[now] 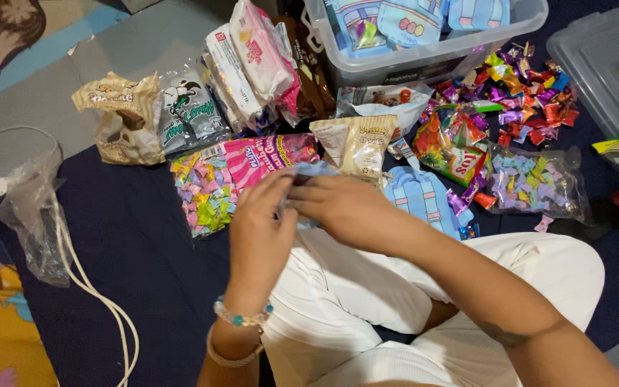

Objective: The person sits on a bed and fills small blue paper lunchbox-shaped boxes with assorted wrapped candies picked from piles around them. They open each box, place candies inside, and set the filled boxes into a clear plastic storage bin.

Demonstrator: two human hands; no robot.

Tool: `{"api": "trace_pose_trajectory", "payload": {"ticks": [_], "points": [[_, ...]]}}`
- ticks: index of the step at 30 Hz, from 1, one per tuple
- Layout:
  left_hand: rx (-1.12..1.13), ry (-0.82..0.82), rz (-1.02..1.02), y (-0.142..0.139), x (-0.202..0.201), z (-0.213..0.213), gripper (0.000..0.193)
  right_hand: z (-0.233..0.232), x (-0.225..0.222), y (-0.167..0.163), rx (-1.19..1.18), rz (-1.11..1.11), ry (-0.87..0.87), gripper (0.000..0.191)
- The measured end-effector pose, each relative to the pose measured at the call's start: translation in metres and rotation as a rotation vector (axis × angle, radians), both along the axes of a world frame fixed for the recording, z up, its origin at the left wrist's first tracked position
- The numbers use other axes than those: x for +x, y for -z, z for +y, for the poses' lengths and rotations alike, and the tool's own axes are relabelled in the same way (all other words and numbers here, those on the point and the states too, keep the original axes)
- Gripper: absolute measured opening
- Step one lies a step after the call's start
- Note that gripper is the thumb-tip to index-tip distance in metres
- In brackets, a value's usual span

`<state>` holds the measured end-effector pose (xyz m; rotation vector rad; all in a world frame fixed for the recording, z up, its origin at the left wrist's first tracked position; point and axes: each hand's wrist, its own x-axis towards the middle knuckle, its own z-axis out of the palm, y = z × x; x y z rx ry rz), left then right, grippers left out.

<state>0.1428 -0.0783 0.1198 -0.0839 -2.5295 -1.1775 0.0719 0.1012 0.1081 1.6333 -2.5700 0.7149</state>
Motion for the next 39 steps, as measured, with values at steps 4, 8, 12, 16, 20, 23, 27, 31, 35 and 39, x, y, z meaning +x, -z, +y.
{"api": "trace_pose_trajectory", "payload": {"ticks": [4,8,12,16,20,23,27,31,35,39], "points": [[0.206,0.032,-0.124,-0.009,-0.009,0.0,0.033,0.051,-0.005,-0.035,-0.06,0.074,0.052,0.055],[0.386,0.217,-0.186,-0.008,-0.022,0.028,0.036,0.056,0.004,-0.023,0.172,0.336,0.03,0.04],[0.225,0.332,-0.154,-0.009,-0.029,0.053,0.039,0.076,0.007,-0.013,0.335,0.283,0.021,0.025],[0.254,0.446,-0.244,-0.025,-0.05,0.053,0.033,0.121,-0.004,-0.039,-0.042,0.077,0.145,0.027],[0.3,0.697,-0.033,-0.038,-0.049,0.067,0.05,0.155,0.001,-0.065,-0.16,-0.024,0.21,0.024],[0.205,0.648,-0.026,-0.036,-0.05,0.098,0.033,0.171,0.004,-0.073,-0.097,-0.028,0.237,0.022],[0.011,0.657,0.169,-0.029,-0.055,0.124,0.025,0.192,0.001,-0.077,0.062,0.01,0.217,0.023],[-0.034,0.655,0.197,-0.028,-0.057,0.139,0.031,0.21,0.008,-0.08,-0.007,-0.067,0.186,0.021],[-0.068,0.705,0.125,-0.04,-0.058,0.153,0.032,0.224,0.018,-0.083,-0.102,-0.012,0.305,0.014],[0.038,0.897,0.22,-0.063,-0.05,0.16,0.029,0.231,0.023,-0.086,-0.276,0.141,0.274,0.02]]}}
